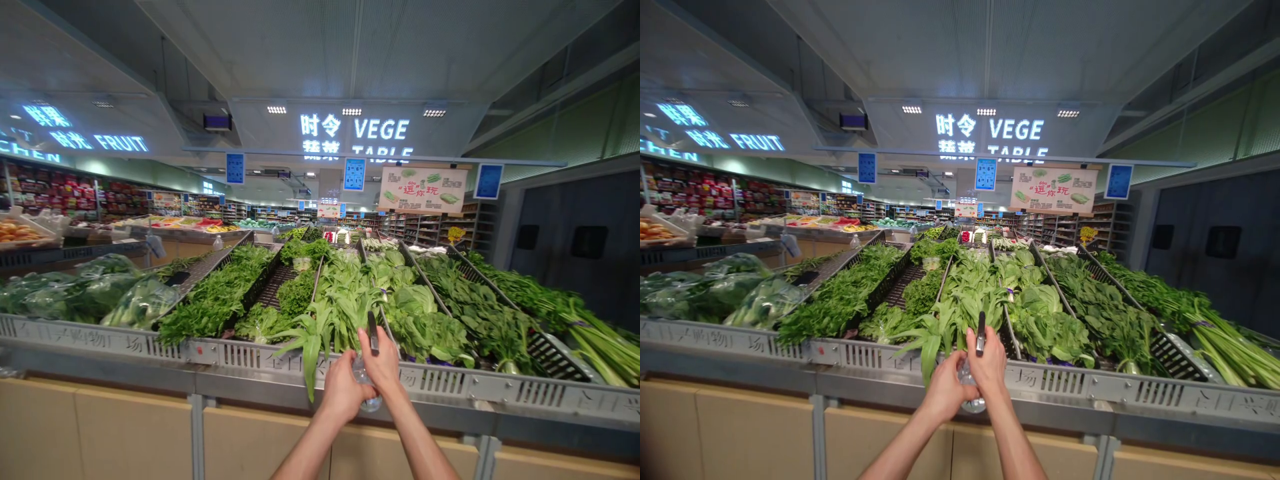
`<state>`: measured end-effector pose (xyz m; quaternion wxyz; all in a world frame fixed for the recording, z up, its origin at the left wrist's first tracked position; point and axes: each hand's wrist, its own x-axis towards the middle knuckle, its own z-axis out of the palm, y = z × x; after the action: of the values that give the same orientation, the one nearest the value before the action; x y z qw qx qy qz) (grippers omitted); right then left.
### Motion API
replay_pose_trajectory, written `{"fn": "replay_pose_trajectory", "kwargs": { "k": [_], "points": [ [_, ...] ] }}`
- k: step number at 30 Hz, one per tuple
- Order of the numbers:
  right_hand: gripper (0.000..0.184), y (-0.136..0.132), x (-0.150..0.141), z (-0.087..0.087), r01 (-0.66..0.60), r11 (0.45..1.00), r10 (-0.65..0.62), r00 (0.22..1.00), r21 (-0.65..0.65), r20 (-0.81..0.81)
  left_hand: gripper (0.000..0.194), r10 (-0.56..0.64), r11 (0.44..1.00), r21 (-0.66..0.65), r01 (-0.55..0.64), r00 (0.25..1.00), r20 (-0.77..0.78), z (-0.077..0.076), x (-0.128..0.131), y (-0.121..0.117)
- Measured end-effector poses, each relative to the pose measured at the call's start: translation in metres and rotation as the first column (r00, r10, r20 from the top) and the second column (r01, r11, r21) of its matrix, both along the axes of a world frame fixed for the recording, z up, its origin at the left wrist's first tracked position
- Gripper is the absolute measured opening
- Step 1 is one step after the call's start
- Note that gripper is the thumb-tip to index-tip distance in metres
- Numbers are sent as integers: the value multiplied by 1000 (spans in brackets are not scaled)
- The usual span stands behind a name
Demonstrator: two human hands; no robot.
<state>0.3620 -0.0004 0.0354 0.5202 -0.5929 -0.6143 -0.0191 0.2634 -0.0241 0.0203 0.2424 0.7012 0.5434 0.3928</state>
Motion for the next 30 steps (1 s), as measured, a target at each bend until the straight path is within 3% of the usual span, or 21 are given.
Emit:
{"fn": "replay_pose_trajectory", "kwargs": {
  "k": [11,18,24,30],
  "points": [
    [39,-7,2,11,-44,998,46,998,48,-48,62,-24,1000,3,24,999,33,10,5,-1],
    [41,-7,8,15,6,997,-3,999,80,-45,61,-30,999,30,29,999,13,15,11,0],
    [40,-7,13,20,83,996,-83,997,-28,0,60,-29,1000,4,29,1000,6,18,15,-2],
    [39,-6,17,18,54,999,-54,998,6,-13,62,-45,999,-2,45,998,35,14,19,0]
  ]
}}
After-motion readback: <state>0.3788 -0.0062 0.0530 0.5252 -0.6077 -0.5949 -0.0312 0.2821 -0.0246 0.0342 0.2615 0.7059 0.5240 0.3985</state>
